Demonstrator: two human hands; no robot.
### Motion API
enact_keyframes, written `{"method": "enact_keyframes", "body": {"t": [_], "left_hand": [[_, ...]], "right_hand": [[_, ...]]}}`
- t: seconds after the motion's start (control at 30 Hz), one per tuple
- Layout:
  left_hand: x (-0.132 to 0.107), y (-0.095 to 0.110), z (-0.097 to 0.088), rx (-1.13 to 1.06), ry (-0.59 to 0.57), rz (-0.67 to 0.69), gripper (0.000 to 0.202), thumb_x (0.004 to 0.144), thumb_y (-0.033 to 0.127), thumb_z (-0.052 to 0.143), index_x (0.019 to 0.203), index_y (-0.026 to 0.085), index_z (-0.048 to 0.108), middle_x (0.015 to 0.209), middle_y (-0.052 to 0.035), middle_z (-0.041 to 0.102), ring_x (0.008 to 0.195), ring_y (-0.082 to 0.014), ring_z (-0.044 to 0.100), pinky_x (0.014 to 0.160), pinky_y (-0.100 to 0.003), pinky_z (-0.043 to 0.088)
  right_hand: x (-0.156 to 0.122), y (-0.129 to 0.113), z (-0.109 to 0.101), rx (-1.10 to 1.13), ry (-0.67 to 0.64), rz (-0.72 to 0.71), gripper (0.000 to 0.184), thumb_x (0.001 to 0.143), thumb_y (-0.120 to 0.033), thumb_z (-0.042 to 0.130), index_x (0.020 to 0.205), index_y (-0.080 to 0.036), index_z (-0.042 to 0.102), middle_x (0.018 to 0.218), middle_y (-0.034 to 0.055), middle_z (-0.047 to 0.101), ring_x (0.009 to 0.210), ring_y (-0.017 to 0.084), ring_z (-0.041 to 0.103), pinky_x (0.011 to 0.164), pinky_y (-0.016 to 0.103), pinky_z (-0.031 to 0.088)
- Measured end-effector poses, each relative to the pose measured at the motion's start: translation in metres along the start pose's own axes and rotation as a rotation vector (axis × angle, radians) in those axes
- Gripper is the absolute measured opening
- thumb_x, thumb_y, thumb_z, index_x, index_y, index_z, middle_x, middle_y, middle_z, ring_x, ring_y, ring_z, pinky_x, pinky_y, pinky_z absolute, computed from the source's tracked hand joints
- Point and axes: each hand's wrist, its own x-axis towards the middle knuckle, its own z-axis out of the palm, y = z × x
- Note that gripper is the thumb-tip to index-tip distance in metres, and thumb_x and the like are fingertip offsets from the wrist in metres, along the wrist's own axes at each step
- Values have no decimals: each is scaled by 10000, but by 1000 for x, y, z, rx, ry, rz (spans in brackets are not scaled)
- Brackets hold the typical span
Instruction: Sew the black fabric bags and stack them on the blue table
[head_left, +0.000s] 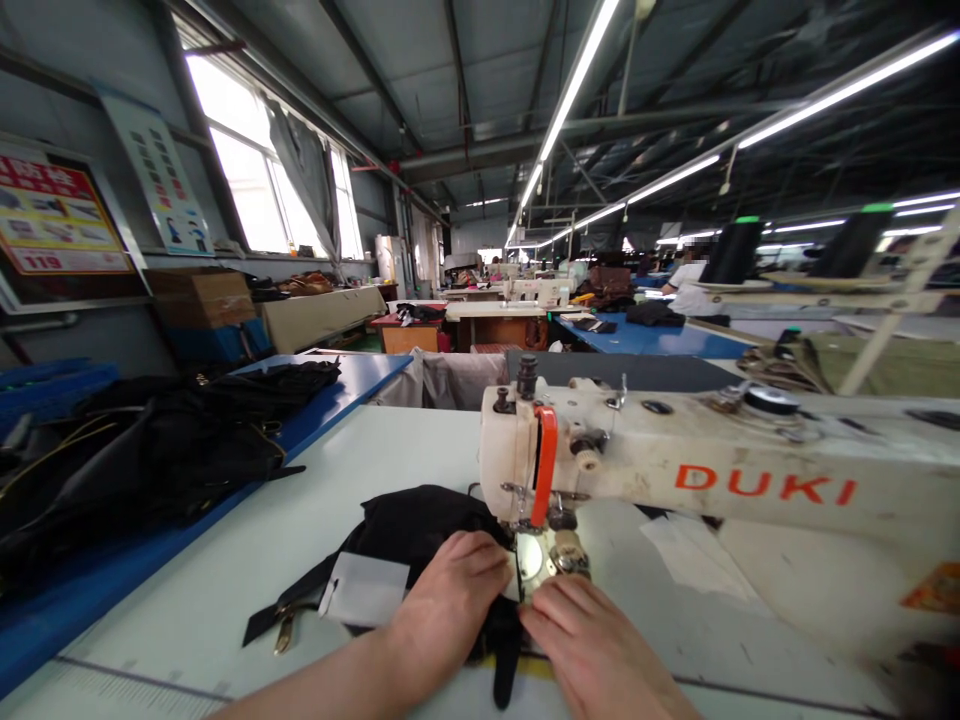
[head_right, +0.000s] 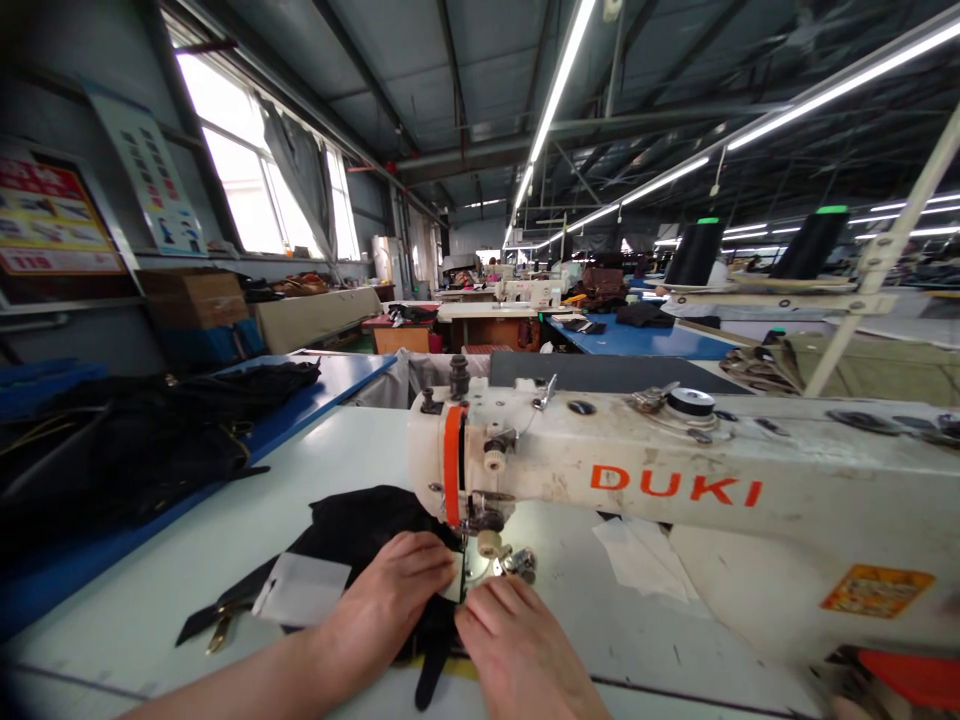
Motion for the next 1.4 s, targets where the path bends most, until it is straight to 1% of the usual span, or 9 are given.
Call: {"method": "enact_keyframes", "body": {"t": [0.2,0.33,0.47,0.57,0.7,0.77,0.83,1.07,1.4], "left_hand": [[-1,-1,-1,-24,-51,52,160,924,166,519,1064,172,597,1077,-36,648,1036,-197,535,942,-346,410],[-2,-4,1,-20,-68,56,166,934,179,507,1079,179,589,1102,-27,642,1047,-188,532,955,-341,395],[-2,-6,3,22,-100,70,155,936,186,507,1061,174,598,1065,-36,656,1020,-195,559,940,-350,411],[-2,-7,2,44,-122,90,196,925,176,523,1110,175,590,1084,-48,661,1039,-207,574,945,-356,422],[-3,-6,-3,45,-154,90,233,924,166,502,1142,187,581,1125,-51,650,1080,-213,566,961,-358,422],[-3,-5,-8,34,-178,91,251,913,137,488,1140,187,582,1136,-49,644,1096,-209,559,976,-354,415],[-4,-3,-12,17,-186,89,289,893,100,469,1146,184,581,1149,-51,636,1112,-205,551,995,-353,405],[-6,0,-24,-23,-218,89,369,861,64,426,1184,181,561,1190,-71,604,1124,-200,547,1012,-332,401],[-7,-4,-23,-22,-242,76,355,873,76,422,1182,194,552,1189,-60,604,1092,-196,554,1003,-348,388]], "right_hand": [[1,-2,-3,27,7,39,174,768,-91,577,897,-200,618,867,18,603,827,189,508,788,310,409],[3,-3,-4,46,-29,52,166,767,-100,576,889,-203,623,876,25,604,830,196,509,773,319,418],[3,-5,-5,63,-68,74,192,780,-85,548,910,-202,628,900,35,601,852,207,507,787,337,424],[3,-5,-11,119,-84,100,234,791,-54,509,924,-204,630,913,38,591,884,214,501,810,347,425],[5,-4,-19,199,-18,175,299,831,-13,410,935,-196,622,909,45,569,887,207,497,797,346,427],[9,-4,-19,171,16,206,319,840,-15,398,1004,-188,609,938,55,566,899,215,494,806,364,426],[14,-4,-17,124,10,217,324,838,-28,417,1055,-186,600,975,64,566,922,228,491,831,384,421],[22,-7,-17,13,-61,215,337,830,-21,427,1063,-177,614,994,79,566,940,239,487,853,392,411],[22,-8,-14,-50,-82,216,363,802,-8,457,1094,-171,598,1043,86,567,972,242,483,883,393,388]]}}
